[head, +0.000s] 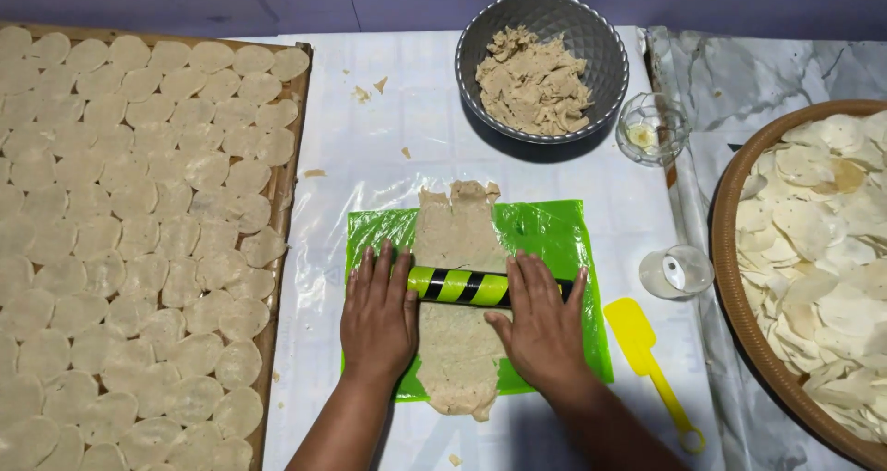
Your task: Preparing and cutting out circular dough rounds and placing them on a drying rack.
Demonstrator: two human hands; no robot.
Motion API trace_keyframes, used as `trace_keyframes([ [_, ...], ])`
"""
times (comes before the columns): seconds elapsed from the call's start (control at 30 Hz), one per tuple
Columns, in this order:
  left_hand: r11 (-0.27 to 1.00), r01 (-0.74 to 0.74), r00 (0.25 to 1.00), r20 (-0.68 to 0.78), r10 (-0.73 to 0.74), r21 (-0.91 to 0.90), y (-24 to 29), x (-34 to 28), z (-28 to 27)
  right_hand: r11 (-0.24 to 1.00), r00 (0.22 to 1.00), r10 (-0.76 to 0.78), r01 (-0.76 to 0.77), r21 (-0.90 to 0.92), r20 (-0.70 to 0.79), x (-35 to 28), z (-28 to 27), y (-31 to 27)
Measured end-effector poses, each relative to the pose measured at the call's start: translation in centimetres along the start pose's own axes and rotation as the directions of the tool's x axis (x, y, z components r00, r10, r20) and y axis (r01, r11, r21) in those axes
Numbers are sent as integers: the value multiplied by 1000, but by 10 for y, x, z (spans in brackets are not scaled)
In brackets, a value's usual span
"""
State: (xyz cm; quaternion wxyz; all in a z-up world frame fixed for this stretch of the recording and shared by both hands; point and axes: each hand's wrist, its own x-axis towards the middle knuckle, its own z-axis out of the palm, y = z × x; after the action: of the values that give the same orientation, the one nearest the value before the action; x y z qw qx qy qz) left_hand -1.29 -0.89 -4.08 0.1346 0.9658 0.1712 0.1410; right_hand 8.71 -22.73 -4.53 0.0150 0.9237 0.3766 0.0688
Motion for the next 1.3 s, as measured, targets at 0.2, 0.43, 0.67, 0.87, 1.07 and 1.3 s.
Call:
trace_keyframes([
  [0.2,1000,19,997,78,-19,2,-4,83,6,957,935,191,-245,153,300,98,-33,14],
  [0.43,983,150,916,359,-178,106,-8,169,7,958,963,151,-198,209,223,165,-2,44],
  [0.67,997,77,985,157,-75,-5,0,68,-13,956,977,141,-176,235,159,78,-33,1],
  [0.87,996,84,986,150,-78,-29,-9,38,4,964,957,124,-179,199,260,62,-26,-5],
  [1.07,991,129,975,181,-131,23,-15,134,11,963,980,149,-174,206,131,151,21,37],
  [1.3,955,266,853,429,-298,135,-21,223,17,958,969,225,-202,205,-100,201,32,53],
])
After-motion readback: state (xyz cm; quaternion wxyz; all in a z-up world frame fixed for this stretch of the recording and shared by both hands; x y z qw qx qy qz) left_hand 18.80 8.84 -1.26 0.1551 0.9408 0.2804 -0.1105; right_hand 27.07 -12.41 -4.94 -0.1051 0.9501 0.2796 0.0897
